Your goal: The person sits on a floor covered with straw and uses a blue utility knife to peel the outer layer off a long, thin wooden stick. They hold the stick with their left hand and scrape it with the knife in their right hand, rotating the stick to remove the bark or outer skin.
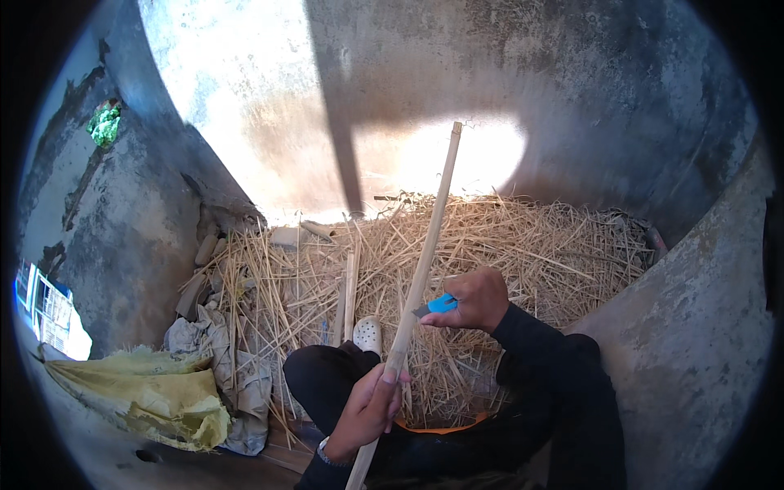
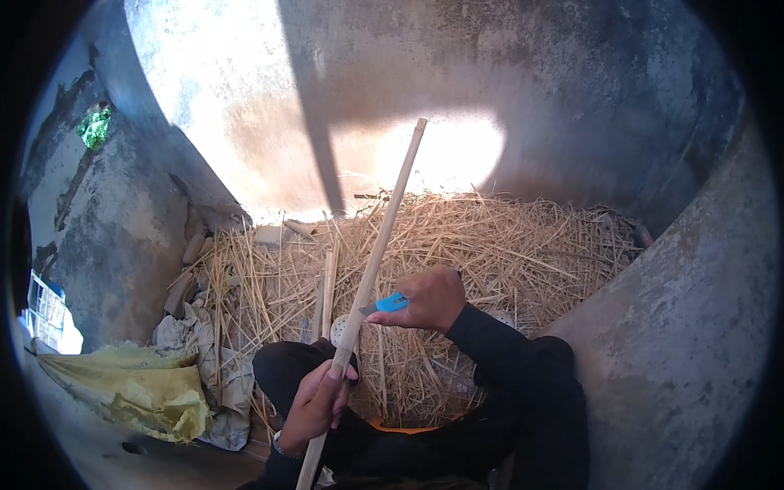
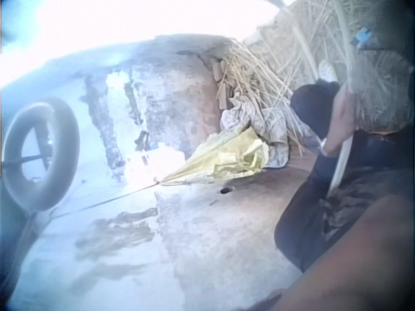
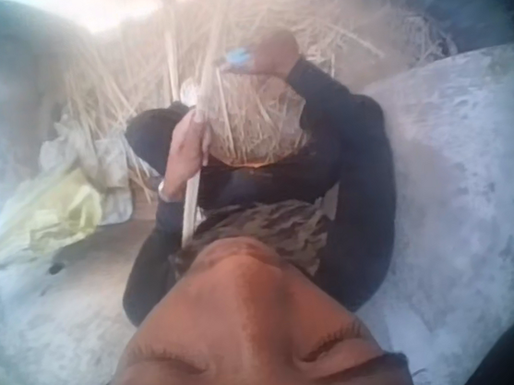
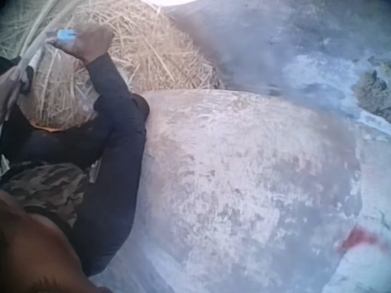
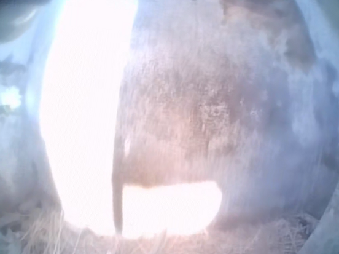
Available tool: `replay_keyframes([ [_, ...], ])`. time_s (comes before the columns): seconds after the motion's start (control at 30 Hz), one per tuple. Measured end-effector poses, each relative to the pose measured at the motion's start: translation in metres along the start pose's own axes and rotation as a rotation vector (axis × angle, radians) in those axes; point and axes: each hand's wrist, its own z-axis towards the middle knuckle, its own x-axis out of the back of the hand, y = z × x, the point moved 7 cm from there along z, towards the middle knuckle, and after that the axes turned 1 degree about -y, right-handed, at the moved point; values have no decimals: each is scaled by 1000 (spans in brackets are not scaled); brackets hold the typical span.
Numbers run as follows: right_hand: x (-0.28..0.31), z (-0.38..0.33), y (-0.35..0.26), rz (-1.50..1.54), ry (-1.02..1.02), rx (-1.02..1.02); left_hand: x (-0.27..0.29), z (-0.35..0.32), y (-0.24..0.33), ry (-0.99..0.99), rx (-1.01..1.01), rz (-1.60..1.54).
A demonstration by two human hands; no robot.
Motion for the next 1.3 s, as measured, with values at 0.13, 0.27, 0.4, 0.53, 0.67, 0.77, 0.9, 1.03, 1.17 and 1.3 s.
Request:
replay_keyframes([
  [0.13,9,6,11,-21,57,-46,-4,-5,1,-39,2,-25],
  [0.27,24,8,64,-57,23,-335,-14,-11,-8,-100,26,-91],
  [0.4,14,-2,35,-22,-49,-243,-16,-13,-10,-95,17,-126],
  [0.53,15,2,67,-29,55,-260,-18,-20,-13,-95,58,-64],
  [0.67,20,8,86,-65,101,-238,-22,-16,-8,-128,17,-52],
  [0.77,23,10,86,-164,112,-161,-22,-20,-8,-136,14,-38],
  [0.9,27,8,136,-156,139,-318,-26,-25,-12,-156,52,-36],
  [1.03,58,-10,231,-60,144,-863,-44,-46,-22,-269,116,-22],
  [1.17,73,-30,252,-152,203,-778,-50,-47,-33,-312,179,-95],
  [1.3,32,-12,174,-30,-90,-644,-25,-11,-31,-171,143,-387],
])
